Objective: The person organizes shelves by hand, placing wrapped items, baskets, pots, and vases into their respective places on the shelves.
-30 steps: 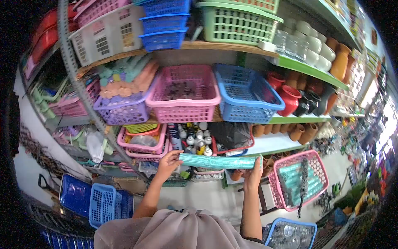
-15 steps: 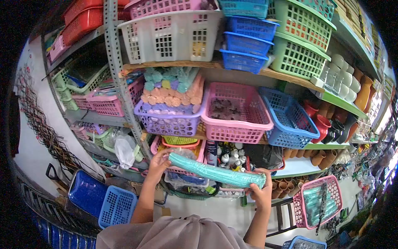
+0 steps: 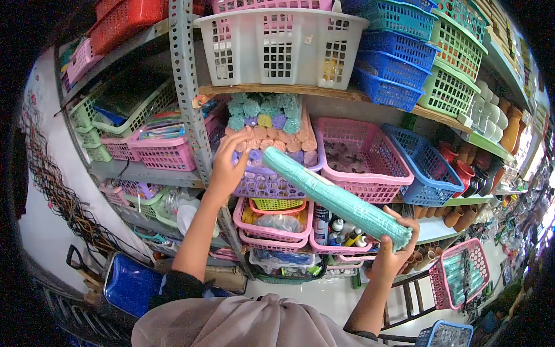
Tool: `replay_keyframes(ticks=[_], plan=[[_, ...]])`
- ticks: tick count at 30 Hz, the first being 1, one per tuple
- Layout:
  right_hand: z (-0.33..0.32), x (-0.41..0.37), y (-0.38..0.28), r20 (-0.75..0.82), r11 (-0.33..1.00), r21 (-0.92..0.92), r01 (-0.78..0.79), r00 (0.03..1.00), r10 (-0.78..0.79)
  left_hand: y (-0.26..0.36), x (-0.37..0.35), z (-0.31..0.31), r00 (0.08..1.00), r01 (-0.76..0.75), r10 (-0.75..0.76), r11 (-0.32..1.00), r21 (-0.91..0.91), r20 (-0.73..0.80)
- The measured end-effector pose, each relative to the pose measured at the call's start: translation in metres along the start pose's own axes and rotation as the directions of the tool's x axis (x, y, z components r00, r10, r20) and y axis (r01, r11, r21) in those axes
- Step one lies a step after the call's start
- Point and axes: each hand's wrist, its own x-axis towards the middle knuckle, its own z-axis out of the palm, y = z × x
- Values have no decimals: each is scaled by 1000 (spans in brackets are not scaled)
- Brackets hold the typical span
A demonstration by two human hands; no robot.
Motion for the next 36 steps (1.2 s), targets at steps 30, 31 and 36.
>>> replay_keyframes(ticks=[30, 31, 36], plan=[[-4, -55, -9, -5, 960, -278, 34, 999, -37, -59, 128, 71, 873, -9, -253, 846, 532, 418], [-3, -53, -10, -3, 960, -277, 36, 999, -38, -59, 124, 72, 874, -8, -254, 846, 533, 415], [4, -37, -13, -22, 960, -265, 92, 995, -101, -67, 108, 77, 953, -88, -95, 820, 565, 287]])
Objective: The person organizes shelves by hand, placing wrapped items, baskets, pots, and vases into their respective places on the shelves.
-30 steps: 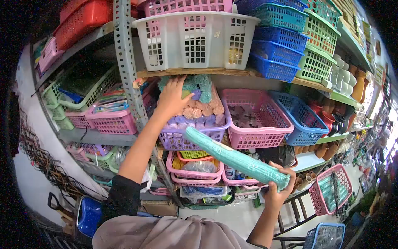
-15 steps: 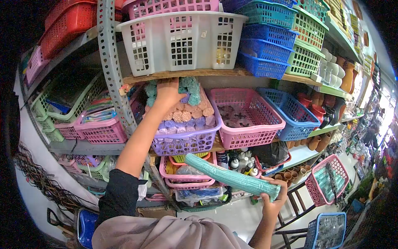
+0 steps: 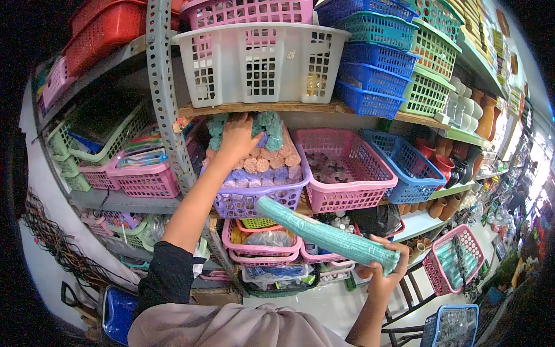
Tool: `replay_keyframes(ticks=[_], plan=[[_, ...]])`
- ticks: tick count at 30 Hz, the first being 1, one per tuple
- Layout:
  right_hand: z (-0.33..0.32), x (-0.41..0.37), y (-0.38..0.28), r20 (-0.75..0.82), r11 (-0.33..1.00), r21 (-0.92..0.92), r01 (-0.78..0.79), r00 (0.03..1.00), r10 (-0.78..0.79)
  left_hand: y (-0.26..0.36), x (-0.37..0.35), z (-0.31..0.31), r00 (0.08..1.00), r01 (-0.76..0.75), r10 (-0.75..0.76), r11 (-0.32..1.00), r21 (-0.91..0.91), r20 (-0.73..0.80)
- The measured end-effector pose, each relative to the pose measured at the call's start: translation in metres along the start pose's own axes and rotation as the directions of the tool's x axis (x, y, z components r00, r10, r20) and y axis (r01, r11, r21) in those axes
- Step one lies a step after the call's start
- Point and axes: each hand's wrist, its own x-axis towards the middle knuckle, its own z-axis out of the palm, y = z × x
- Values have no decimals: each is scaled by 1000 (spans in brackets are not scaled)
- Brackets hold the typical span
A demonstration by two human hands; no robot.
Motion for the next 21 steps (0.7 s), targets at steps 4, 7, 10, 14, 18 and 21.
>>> replay_keyframes(ticks=[4, 7, 10, 14, 18, 21], plan=[[15, 12, -5, -57, 994, 10, 106, 993, -105, -1, -6, 14, 986, -39, 42, 999, 20, -160], [29, 22, -11, -90, 972, -2, 235, 968, -234, 1, -9, 18, 982, -32, 34, 999, 13, -184], [46, 31, -16, -86, 958, 34, 284, 956, -280, 1, -11, 18, 980, -40, 39, 999, -2, -195], [72, 41, -24, -51, 957, 138, 256, 967, -251, 0, -17, 19, 978, -84, 86, 996, 19, -190], [81, 46, -17, -21, 937, 89, 338, 941, -338, 1, -17, 17, 958, -91, 94, 996, 21, -270], [81, 44, -12, -21, 937, 106, 332, 943, -332, -8, -8, 21, 967, -140, 143, 990, 28, -213]])
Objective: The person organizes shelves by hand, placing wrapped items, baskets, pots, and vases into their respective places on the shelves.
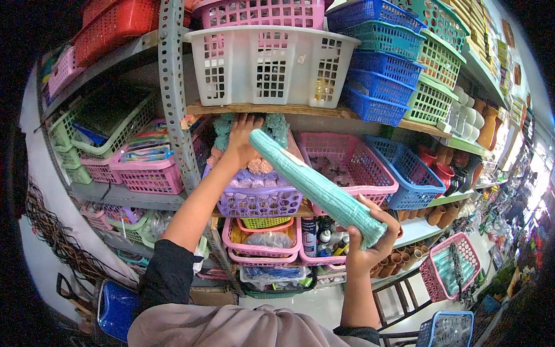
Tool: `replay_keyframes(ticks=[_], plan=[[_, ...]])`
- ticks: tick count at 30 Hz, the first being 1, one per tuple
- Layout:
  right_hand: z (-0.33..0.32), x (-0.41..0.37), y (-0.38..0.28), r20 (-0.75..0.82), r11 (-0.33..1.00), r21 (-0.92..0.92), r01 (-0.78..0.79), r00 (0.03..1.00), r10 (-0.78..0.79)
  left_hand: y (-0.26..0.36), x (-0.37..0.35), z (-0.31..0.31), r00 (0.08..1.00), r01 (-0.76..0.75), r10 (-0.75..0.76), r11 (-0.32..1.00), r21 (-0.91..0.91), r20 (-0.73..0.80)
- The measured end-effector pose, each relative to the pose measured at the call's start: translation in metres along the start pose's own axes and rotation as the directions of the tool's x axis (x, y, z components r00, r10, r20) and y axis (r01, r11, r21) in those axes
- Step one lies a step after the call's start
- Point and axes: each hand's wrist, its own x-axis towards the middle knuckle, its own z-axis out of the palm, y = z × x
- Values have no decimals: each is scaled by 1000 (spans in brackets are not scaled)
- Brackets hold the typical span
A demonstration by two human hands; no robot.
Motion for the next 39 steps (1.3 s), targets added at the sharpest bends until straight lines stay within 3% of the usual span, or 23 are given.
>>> replay_keyframes(ticks=[1, 3, 7, 10, 12, 13, 15, 19, 21, 26, 27, 32, 34, 36, 39], plan=[[-1, -1, 1, -1, 1000, -1, 0, 1000, 0, -3, 4, 1, 1000, -1, 1, 1000, -1, 0], [-4, -3, 2, -6, 999, -1, -35, 999, 35, -6, 13, 1, 985, 26, -21, 999, -27, 170], [-4, -3, 4, -18, 999, -5, -45, 999, 45, -6, 17, -12, 972, -16, 12, 1000, 15, 233], [-2, -2, 4, -27, 999, 2, -44, 999, 44, 3, 8, -17, 948, 26, -61, 993, 114, 312], [5, 1, 3, -23, 999, 36, -40, 999, 41, 7, 1, -16, 991, 44, -47, 999, 23, 126], [8, 4, 4, -21, 998, 38, -42, 999, 42, 7, 0, -13, 991, 46, -49, 999, 26, 127], [17, 10, 9, 57, 988, -22, 152, 987, -151, 6, -2, -6, 990, 48, -56, 997, 64, 132], [40, 22, 14, 154, 961, -1, 278, 949, -274, 9, -9, 1, 998, 0, -4, 998, 67, 67], [51, 23, 19, 154, 974, 17, 227, 962, -227, 10, -12, 2, 998, -42, 45, 997, 63, -41], [74, 34, 32, 120, 989, 37, 141, 982, -145, 13, -17, 3, 998, -25, 28, 999, 46, -59], [78, 39, 34, 127, 978, -8, 208, 970, -206, 14, -17, 1, 999, -17, 19, 999, 36, -47], [97, 48, 38, 142, 977, -18, 213, 968, -208, 20, -20, -1, 998, -9, 13, 999, 54, -57], [104, 51, 39, 247, 947, -106, 303, 931, -270, 20, -21, 2, 997, -5, 7, 999, 34, -76], [114, 52, 38, 257, 938, -110, 330, 921, -294, 20, -20, 4, 984, -35, 25, 998, -55, -177], [130, 53, 31, 345, 914, -121, 387, 880, -327, 21, -22, 3, 991, -10, 0, 998, -68, -137]])
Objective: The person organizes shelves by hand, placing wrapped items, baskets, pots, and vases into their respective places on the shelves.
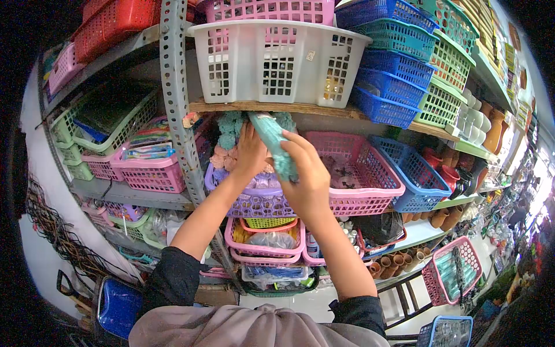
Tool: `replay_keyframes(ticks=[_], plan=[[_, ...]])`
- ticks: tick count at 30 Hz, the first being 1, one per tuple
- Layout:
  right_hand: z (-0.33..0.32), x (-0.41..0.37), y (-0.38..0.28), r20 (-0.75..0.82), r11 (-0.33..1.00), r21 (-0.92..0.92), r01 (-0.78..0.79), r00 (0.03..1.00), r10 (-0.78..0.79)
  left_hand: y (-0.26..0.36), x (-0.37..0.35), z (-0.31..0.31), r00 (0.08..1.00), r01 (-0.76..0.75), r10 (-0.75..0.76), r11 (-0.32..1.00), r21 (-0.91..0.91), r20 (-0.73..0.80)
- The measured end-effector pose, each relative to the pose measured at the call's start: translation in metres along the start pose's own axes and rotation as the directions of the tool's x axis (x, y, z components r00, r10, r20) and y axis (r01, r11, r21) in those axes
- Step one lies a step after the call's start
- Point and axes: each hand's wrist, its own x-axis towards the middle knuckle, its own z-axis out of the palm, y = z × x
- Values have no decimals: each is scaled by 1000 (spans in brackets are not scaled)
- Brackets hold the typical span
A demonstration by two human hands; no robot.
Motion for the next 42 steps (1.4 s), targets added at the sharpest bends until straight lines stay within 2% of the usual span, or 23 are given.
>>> replay_keyframes(ticks=[4, 6, 7, 9, 10, 11, 12, 14, 17, 19, 21, 22, 23, 25, 26, 28, 29, 32, 33, 35, 37, 38, 42], plan=[[27, 1, 8, 93, 989, -137, 51, 995, -39, 5, -2, -5, 996, 35, -45, 992, -117, -82], [38, 3, 7, 119, 989, -149, 13, 993, 5, 7, -2, -2, 983, 140, -167, 947, -291, -70], [44, 5, 7, 148, 986, -163, -24, 988, 49, 5, -3, 1, 984, 139, -166, 948, -288, -72], [56, 8, 11, 169, 985, -159, -70, 981, 97, 3, -3, 1, 993, 34, -53, 983, -178, -101], [63, 11, 13, 151, 983, -166, -74, 984, 99, 6, -3, -3, 976, -18, -20, 985, -171, -216], [67, 12, 13, 132, 982, -173, -78, 986, 102, 7, -2, -4, 977, -17, -20, 985, -169, -214], [70, 11, 12, 133, 982, -170, -79, 986, 103, 7, -4, 1, 984, -1, -34, 981, -194, -175], [76, 10, 9, 13, 995, -89, -50, 999, 51, 4, -6, 11, 993, 36, -61, 970, -240, -97], [81, -3, 23, 81, 994, -110, 20, 997, -12, -3, -10, 25, 995, 101, -100, 948, -302, 19], [86, -4, 28, 86, 994, -113, -9, 996, 19, -3, -11, 23, 992, 125, -109, 938, -323, 65], [94, -1, 40, 43, 988, -153, 4, 999, 3, -1, -10, 18, 964, -23, 24, 1000, 7, -264], [96, 0, 42, 37, 989, -141, -39, 998, 45, 2, -8, 12, 975, -7, 31, 994, 108, -218], [98, 1, 45, 34, 989, -142, -40, 998, 45, 4, -7, 8, 975, -10, 34, 994, 108, -219], [100, 2, 47, 77, 961, -277, 15, 997, 7, 4, -9, 7, 999, 8, -2, 988, 154, -38], [100, 0, 47, 77, 961, -277, 16, 997, 5, 4, -6, 7, 999, 43, -44, 997, 58, 30], [98, -4, 41, 121, 849, -528, 30, 992, 40, 1, -4, 9, 999, 23, -21, 997, 77, -30], [98, -5, 41, 123, 849, -528, 31, 992, 41, 1, -4, 10, 996, 3, 6, 995, 95, -85], [99, -9, 45, 143, 821, -570, 20, 987, 76, 3, -1, 8, 995, -6, 16, 995, 101, -98], [100, -7, 47, 176, 806, -591, -7, 975, 138, 4, -1, 6, 995, -7, 17, 995, 99, -98], [103, -3, 51, 204, 789, -614, -33, 958, 199, 4, -2, 3, 992, 23, -36, 994, 108, 119], [109, 1, 54, 278, 816, -545, -193, 876, 393, 2, -5, 9, 999, 1, -7, 992, 129, 44], [113, 3, 57, 276, 816, -545, -193, 878, 392, 0, -5, 12, 999, -16, 21, 988, 151, -31], [114, 9, 60, 299, 842, -477, -250, 855, 423, -2, -5, 10, 995, -33, 47, 987, 159, -88]])
